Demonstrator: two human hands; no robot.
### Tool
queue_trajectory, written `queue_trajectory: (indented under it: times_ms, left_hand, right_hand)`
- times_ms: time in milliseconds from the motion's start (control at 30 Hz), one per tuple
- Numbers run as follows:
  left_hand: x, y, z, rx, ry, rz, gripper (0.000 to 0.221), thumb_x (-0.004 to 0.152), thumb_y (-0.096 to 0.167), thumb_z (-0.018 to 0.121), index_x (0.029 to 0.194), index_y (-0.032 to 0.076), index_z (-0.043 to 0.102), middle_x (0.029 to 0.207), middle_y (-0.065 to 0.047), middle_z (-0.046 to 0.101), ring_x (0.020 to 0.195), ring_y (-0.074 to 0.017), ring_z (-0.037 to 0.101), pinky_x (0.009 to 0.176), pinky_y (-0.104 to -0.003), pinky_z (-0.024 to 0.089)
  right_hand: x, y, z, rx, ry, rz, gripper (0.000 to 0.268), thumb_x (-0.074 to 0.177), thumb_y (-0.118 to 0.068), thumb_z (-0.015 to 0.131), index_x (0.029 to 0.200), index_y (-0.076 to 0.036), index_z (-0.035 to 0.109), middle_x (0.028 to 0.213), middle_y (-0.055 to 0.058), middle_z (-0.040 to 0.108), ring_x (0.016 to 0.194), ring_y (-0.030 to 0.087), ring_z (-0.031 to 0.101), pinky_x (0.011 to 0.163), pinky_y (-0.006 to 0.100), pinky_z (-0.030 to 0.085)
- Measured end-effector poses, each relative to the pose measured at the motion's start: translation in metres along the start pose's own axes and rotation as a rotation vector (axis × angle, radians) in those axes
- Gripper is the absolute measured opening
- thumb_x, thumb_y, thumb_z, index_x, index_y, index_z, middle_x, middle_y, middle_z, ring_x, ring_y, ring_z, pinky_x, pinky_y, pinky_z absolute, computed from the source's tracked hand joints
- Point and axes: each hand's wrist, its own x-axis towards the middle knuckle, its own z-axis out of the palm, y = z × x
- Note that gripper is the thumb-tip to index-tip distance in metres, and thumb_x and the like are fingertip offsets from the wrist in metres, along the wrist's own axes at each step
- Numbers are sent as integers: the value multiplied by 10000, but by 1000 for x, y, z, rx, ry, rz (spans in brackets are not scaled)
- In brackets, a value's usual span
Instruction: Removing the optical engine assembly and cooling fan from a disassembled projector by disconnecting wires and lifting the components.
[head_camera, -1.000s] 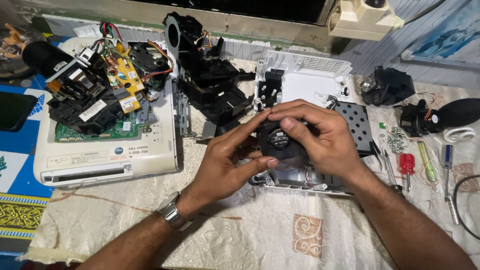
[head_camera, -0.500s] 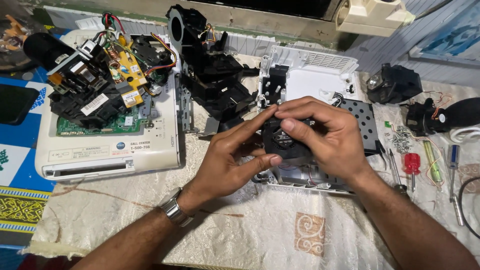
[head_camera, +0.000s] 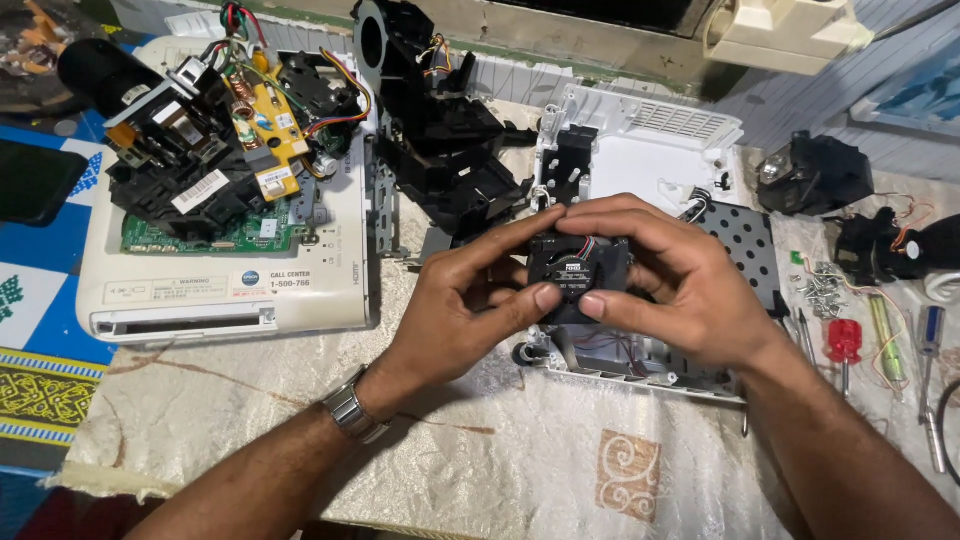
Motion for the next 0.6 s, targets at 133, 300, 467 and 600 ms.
queue_trajectory:
  times_ms: [133,300,467,600]
  left_hand:
    - [3,1,1,40,61,60,374,1019,276,609,1357,117,628,1322,-63,701,1109,-128,677,921,-238,562]
    - [3,-3,2,84,112,143,298,1028,198,611,1292,68,661,1310,-107,716,1230,-204,693,1098,-305,541]
    - [2,3,3,89,130,134,301,1024,197,612,1289,62,659,1299,-121,721,1221,-216,704,1072,-301,563]
    - [2,1,3,130,152,151,315,1011,182,644,1313,92,642,1309,-118,720,1217,-217,719,1053,-297,599]
  right_hand:
    - [0,6,4,-36,-30,-1,514,895,-182,701,1368,-53,546,1383,189,538,1319,352,596,1076,479,646]
    - [0,6,5,-64,-32,10,515,877,-180,717,1358,-80,562,1383,159,569,1316,314,598,1071,424,635]
    - [-1,10,2,36,-82,109,636,814,-210,790,1385,-93,535,1439,172,484,1374,366,549,1030,507,667]
    - [0,9,3,-44,-130,152,806,742,-247,845,1445,-101,479,1496,167,446,1424,345,509,1122,562,537]
